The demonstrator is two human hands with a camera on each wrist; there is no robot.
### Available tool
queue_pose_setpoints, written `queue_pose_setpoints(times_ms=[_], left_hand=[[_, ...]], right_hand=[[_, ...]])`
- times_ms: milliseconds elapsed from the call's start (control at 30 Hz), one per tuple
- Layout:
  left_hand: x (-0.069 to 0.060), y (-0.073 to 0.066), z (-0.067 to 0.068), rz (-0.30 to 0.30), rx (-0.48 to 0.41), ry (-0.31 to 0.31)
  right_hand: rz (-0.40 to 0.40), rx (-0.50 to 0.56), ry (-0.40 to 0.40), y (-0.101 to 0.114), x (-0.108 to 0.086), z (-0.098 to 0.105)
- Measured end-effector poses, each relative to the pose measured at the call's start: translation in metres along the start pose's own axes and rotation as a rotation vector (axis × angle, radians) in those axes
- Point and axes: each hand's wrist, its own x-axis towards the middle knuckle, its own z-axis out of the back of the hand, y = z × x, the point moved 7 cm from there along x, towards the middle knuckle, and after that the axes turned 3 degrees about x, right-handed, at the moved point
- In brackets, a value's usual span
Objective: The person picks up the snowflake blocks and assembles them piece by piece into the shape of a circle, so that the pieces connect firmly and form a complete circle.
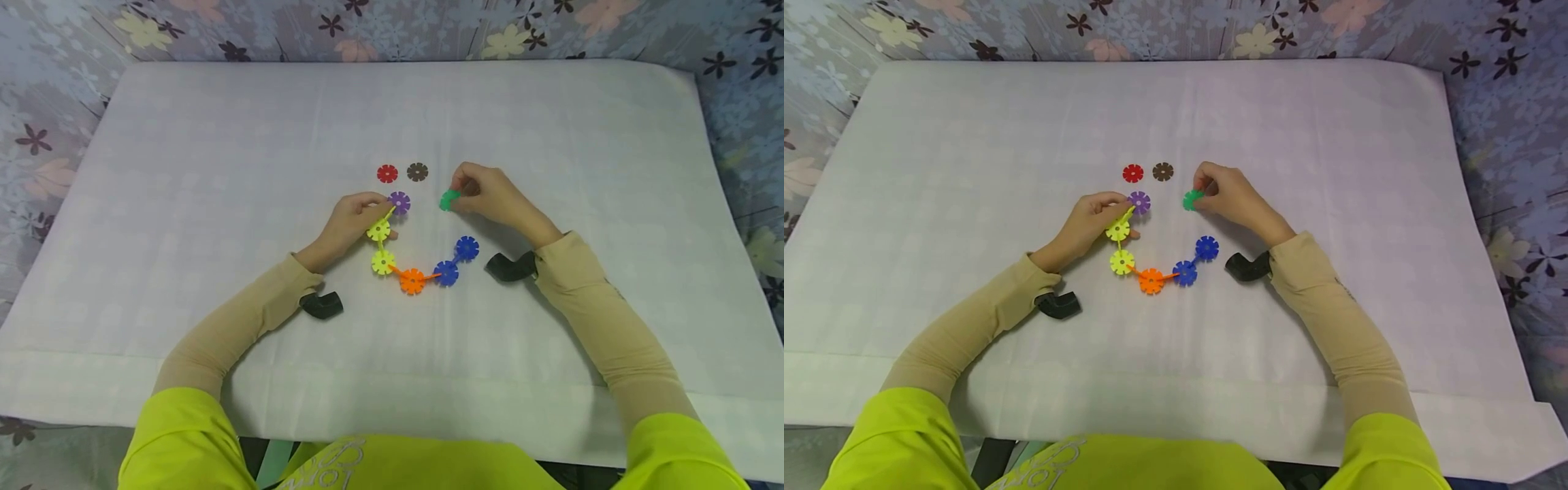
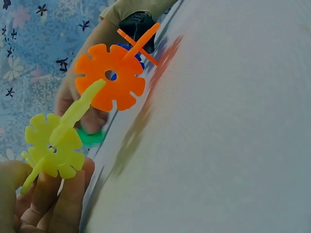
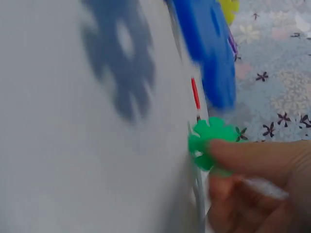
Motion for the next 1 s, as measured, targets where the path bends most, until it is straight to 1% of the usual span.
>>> queue_pose_setpoints(times_ms=[167, 267, 333, 400, 500, 633, 700, 800, 900, 1000], left_hand=[[0.000, -0.002, -0.001, -0.006, -0.002, 0.015], [0.000, -0.002, -0.001, 0.000, -0.004, 0.017], [0.000, -0.001, -0.001, 0.006, -0.006, 0.021], [0.001, -0.001, -0.001, 0.009, -0.001, 0.021], [0.000, -0.001, -0.001, 0.000, 0.004, 0.026], [-0.001, -0.001, -0.001, -0.012, -0.005, 0.037], [-0.001, -0.001, -0.002, -0.018, -0.013, 0.044], [-0.001, -0.001, -0.001, -0.021, 0.000, 0.041], [0.000, 0.001, -0.001, -0.002, 0.020, 0.037], [0.001, 0.002, -0.001, 0.020, 0.043, 0.032]], right_hand=[[0.151, 0.134, -0.058, 0.020, -0.002, -0.011], [0.204, 0.172, -0.096, 0.028, -0.004, -0.017], [0.231, 0.190, -0.135, 0.031, -0.005, -0.019], [0.255, 0.202, -0.170, 0.037, -0.008, -0.019], [0.274, 0.231, -0.195, 0.047, -0.014, -0.018], [0.279, 0.246, -0.187, 0.058, -0.019, -0.017], [0.292, 0.231, -0.187, 0.061, -0.020, -0.016], [0.329, 0.203, -0.190, 0.064, -0.020, -0.016], [0.359, 0.194, -0.191, 0.066, -0.020, -0.016], [0.372, 0.186, -0.193, 0.067, -0.021, -0.016]])
